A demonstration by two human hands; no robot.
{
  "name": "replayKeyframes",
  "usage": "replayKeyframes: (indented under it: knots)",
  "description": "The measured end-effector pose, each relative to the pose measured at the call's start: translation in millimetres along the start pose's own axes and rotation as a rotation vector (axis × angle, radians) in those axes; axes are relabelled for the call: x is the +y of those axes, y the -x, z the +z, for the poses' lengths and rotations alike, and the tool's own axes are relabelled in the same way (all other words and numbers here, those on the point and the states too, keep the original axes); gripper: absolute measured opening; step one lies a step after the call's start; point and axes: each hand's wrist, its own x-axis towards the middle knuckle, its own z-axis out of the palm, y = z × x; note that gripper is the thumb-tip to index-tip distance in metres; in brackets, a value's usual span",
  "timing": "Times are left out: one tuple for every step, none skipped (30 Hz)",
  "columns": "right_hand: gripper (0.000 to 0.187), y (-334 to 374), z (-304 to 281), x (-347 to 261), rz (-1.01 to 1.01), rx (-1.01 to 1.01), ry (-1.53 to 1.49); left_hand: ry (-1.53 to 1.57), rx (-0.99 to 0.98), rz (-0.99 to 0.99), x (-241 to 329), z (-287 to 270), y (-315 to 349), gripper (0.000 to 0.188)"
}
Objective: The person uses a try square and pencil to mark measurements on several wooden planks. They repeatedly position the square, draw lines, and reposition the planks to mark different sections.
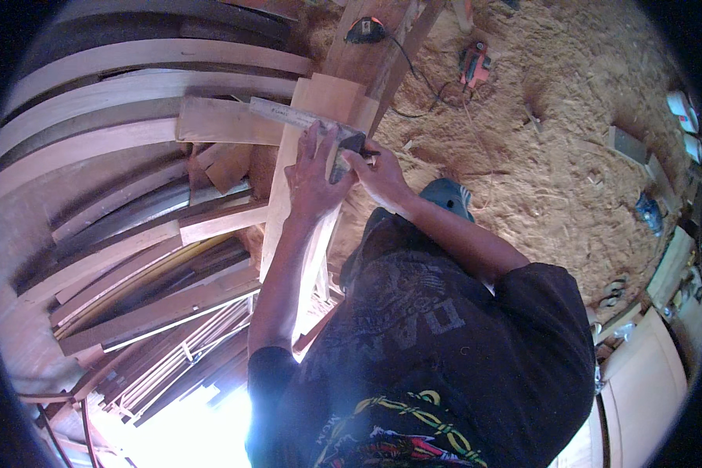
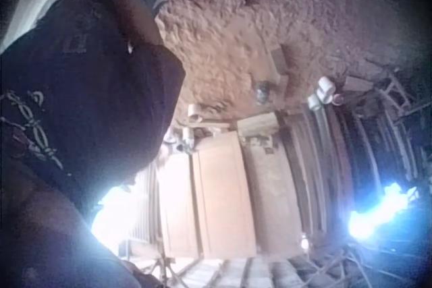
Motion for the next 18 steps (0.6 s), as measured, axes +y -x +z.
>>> replayKeyframes:
  knots:
    - [0.028, -0.9, -0.6, -0.8, 0.011, -0.007, 0.018, 0.001, -0.001, 0.006, -0.9, 0.4, -0.8, 0.092]
    - [0.028, -1.8, -1.6, -1.8, 0.038, -0.015, 0.041, -0.015, -0.004, 0.003, -1.6, 0.9, -1.5, 0.091]
    - [0.029, -1.7, -1.5, -2.5, 0.073, -0.014, 0.073, -0.031, -0.007, -0.002, -2.1, 1.4, -1.0, 0.091]
    - [0.029, -1.6, -1.7, -3.7, 0.029, -0.014, 0.058, -0.048, -0.011, -0.008, -2.3, 1.8, -1.0, 0.09]
    - [0.029, -1.4, -1.1, -5.0, -0.008, -0.004, 0.051, -0.032, -0.004, -0.002, -2.8, 1.9, -1.7, 0.09]
    - [0.03, -0.4, -0.2, -6.3, -0.03, 0.001, 0.041, -0.017, -0.002, 0.0, -3.0, 1.9, -1.4, 0.09]
    - [0.03, 0.4, -0.2, -7.8, -0.042, 0.011, 0.044, -0.002, 0.008, 0.006, -3.2, 1.7, -1.8, 0.09]
    - [0.031, 1.5, 0.3, -9.1, -0.042, 0.015, 0.045, 0.009, 0.011, 0.012, -3.5, 1.6, -2.0, 0.089]
    - [0.031, 2.4, 0.6, -10.2, -0.039, 0.02, 0.038, 0.021, 0.019, 0.021, -3.6, 1.6, -1.9, 0.089]
    - [0.031, 2.7, 1.1, -11.0, -0.031, 0.021, 0.036, 0.033, 0.028, 0.031, -4.0, 1.6, -2.4, 0.088]
    - [0.031, 3.0, 1.5, -11.4, -0.023, 0.022, 0.025, 0.023, 0.023, 0.027, -4.2, 1.9, -2.3, 0.088]
    - [0.031, 2.7, 1.9, -11.3, -0.018, 0.017, 0.0, 0.012, 0.018, 0.022, -4.5, 2.4, -2.5, 0.088]
    - [0.032, 2.6, 1.9, -10.7, -0.005, 0.026, 0.03, -0.001, 0.012, 0.017, -4.8, 2.9, -2.5, 0.088]
    - [0.032, 1.9, 2.0, -9.8, 0.003, 0.029, 0.045, 0.005, 0.017, 0.021, -5.2, 3.3, -2.6, 0.088]
    - [0.032, 1.0, 2.1, -8.5, 0.006, 0.031, 0.049, 0.008, 0.024, 0.025, -5.2, 4.0, -3.0, 0.088]
    - [0.031, 0.1, 2.3, -7.1, -0.007, 0.036, 0.047, 0.011, 0.03, 0.028, -5.1, 4.3, -3.1, 0.088]
    - [0.031, -0.6, 3.2, -5.5, -0.023, 0.041, 0.033, 0.011, 0.03, 0.027, -4.8, 4.5, -3.2, 0.088]
    - [0.031, -1.0, 4.0, -4.1, -0.017, 0.046, 0.016, 0.011, 0.03, 0.026, -4.2, 4.3, -3.3, 0.089]
